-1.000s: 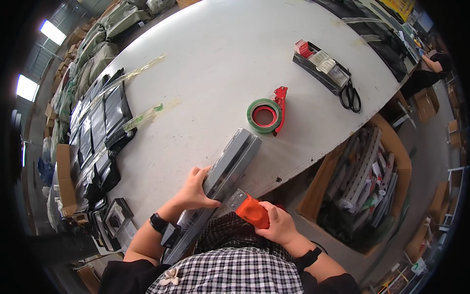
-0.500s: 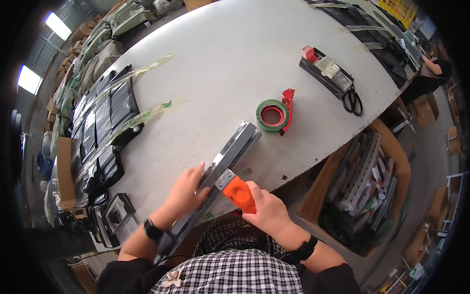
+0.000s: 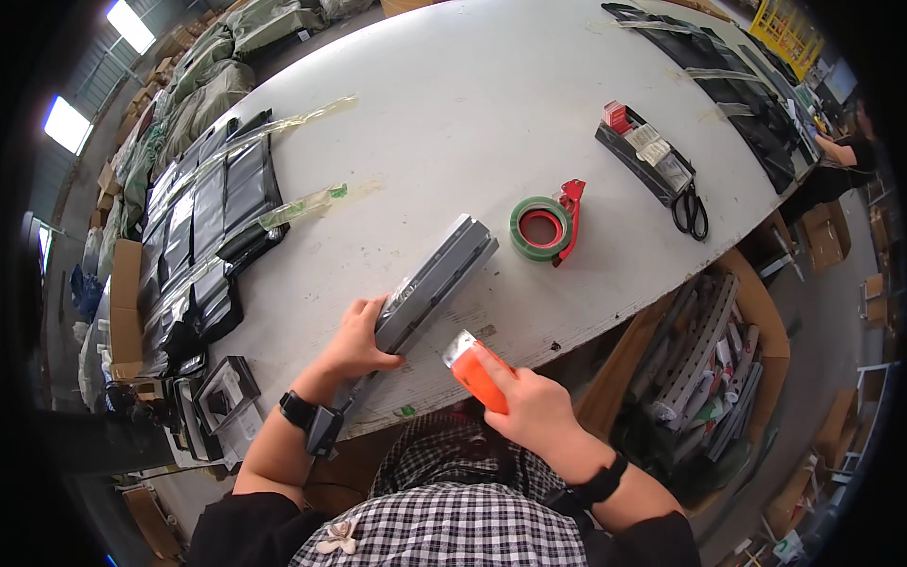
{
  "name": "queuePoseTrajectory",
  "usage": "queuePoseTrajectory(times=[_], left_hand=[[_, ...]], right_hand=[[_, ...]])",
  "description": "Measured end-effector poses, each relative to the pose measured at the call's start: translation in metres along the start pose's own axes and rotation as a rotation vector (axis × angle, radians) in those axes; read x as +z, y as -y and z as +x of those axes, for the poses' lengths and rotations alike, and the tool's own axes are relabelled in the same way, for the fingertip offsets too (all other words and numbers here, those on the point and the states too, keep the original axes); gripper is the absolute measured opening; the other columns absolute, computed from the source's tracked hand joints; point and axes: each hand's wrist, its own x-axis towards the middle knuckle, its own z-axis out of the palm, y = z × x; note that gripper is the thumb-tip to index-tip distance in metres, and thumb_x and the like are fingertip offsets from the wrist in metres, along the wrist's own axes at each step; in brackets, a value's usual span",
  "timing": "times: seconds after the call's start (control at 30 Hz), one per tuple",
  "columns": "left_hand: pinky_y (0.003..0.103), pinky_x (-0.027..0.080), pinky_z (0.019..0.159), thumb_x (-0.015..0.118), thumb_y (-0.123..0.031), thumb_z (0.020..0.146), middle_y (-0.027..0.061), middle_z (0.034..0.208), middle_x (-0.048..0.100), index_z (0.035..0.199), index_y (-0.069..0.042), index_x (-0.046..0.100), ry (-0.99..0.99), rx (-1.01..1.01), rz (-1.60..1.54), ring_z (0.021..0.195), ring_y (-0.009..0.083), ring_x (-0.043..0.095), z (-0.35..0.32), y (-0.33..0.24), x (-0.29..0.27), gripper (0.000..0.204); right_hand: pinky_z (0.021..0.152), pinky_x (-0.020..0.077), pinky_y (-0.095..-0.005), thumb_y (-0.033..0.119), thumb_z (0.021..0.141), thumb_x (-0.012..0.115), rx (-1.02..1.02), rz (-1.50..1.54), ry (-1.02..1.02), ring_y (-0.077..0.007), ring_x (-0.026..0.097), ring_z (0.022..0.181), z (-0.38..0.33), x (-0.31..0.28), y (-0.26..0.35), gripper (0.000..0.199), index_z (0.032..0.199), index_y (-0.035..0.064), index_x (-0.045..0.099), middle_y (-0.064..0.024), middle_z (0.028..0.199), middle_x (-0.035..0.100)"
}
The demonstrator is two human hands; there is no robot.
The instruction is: Wrapping long metal rails in green protective plastic film, securing them with tape from a dispenser, and applying printed identification labels.
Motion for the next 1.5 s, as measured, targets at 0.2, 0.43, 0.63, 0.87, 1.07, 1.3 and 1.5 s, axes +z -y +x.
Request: queuePoseTrajectory(times=[0.2, 0.43, 0.63, 0.87, 1.07, 1.3, 1.5], left_hand=[[0.039, 0.048, 0.096, 0.084, -0.035, 0.056, 0.0192, 0.110, 0.054, 0.145, -0.005, 0.047, 0.000, 0.044, -0.044, 0.106, 0.0342, 0.054, 0.006, 0.002, -0.012, 0.101], [0.040, 0.049, 0.092, 0.083, -0.035, 0.055, 0.0168, 0.106, 0.055, 0.145, -0.004, 0.047, -0.049, 0.063, -0.003, 0.102, 0.0333, 0.055, 0.005, -0.005, -0.016, 0.102], [0.040, 0.047, 0.098, 0.080, -0.037, 0.060, 0.0210, 0.122, 0.055, 0.150, 0.000, 0.038, 0.079, 0.027, -0.060, 0.116, 0.0356, 0.054, 0.012, 0.005, -0.024, 0.106], [0.043, 0.043, 0.104, 0.085, -0.052, 0.064, 0.0254, 0.131, 0.052, 0.155, 0.002, 0.022, -0.275, -0.213, 0.513, 0.119, 0.0355, 0.054, 0.066, -0.052, 0.005, 0.123], [0.042, 0.054, 0.087, 0.090, -0.032, 0.062, 0.0191, 0.111, 0.061, 0.155, -0.006, 0.025, -0.186, -0.236, 0.381, 0.101, 0.0347, 0.063, 0.060, -0.039, -0.012, 0.117], [0.043, 0.053, 0.086, 0.086, -0.017, 0.058, 0.0187, 0.112, 0.060, 0.146, -0.007, 0.040, -0.220, 0.344, 0.339, 0.102, 0.0364, 0.062, -0.015, -0.167, -0.019, 0.099], [0.042, 0.050, 0.094, 0.078, -0.014, 0.069, 0.0123, 0.119, 0.056, 0.146, -0.019, 0.041, -0.070, 0.853, 0.424, 0.105, 0.0301, 0.061, -0.023, -0.232, -0.019, 0.086]], right_hand=[[0.078, 0.0574, -0.0415, 0.029, 0.075, 0.070, 0.046, -0.194, 0.323, -0.0309, 0.071, 0.086, 0.076, -0.024, 0.030, 0.081, 0.151, 0.0195, 0.044, -0.0137, 0.091, 0.071], [0.084, 0.0563, -0.0407, 0.036, 0.070, 0.069, 0.141, -0.250, 0.636, -0.0281, 0.071, 0.097, 0.156, -0.059, 0.050, 0.049, 0.114, 0.0127, 0.073, -0.0099, 0.103, 0.074], [0.088, 0.0545, -0.0399, 0.042, 0.066, 0.073, -0.024, -0.345, 0.762, -0.0292, 0.069, 0.104, 0.136, -0.054, 0.040, 0.065, 0.124, 0.0120, 0.069, -0.0122, 0.115, 0.072], [0.094, 0.0508, -0.0332, 0.038, 0.067, 0.070, 0.228, 0.171, 0.631, -0.0294, 0.069, 0.100, 0.050, -0.082, -0.012, 0.078, 0.142, 0.0189, 0.057, -0.0162, 0.114, 0.071], [0.094, 0.0506, -0.0320, 0.032, 0.067, 0.073, 0.409, 0.452, 0.399, -0.0253, 0.069, 0.102, -0.021, -0.089, -0.061, 0.077, 0.142, 0.0184, 0.057, -0.0143, 0.113, 0.071], [0.060, 0.0519, -0.0180, 0.005, 0.067, 0.069, 0.440, 1.312, 0.044, -0.0076, 0.065, 0.079, -0.092, -0.134, -0.137, 0.080, 0.144, 0.0023, 0.051, -0.0094, 0.127, 0.066], [0.053, 0.0496, -0.0161, 0.017, 0.068, 0.069, 0.313, 1.388, -0.398, -0.0065, 0.062, 0.065, -0.139, -0.168, -0.191, 0.076, 0.140, -0.0027, 0.049, -0.0105, 0.110, 0.069]])
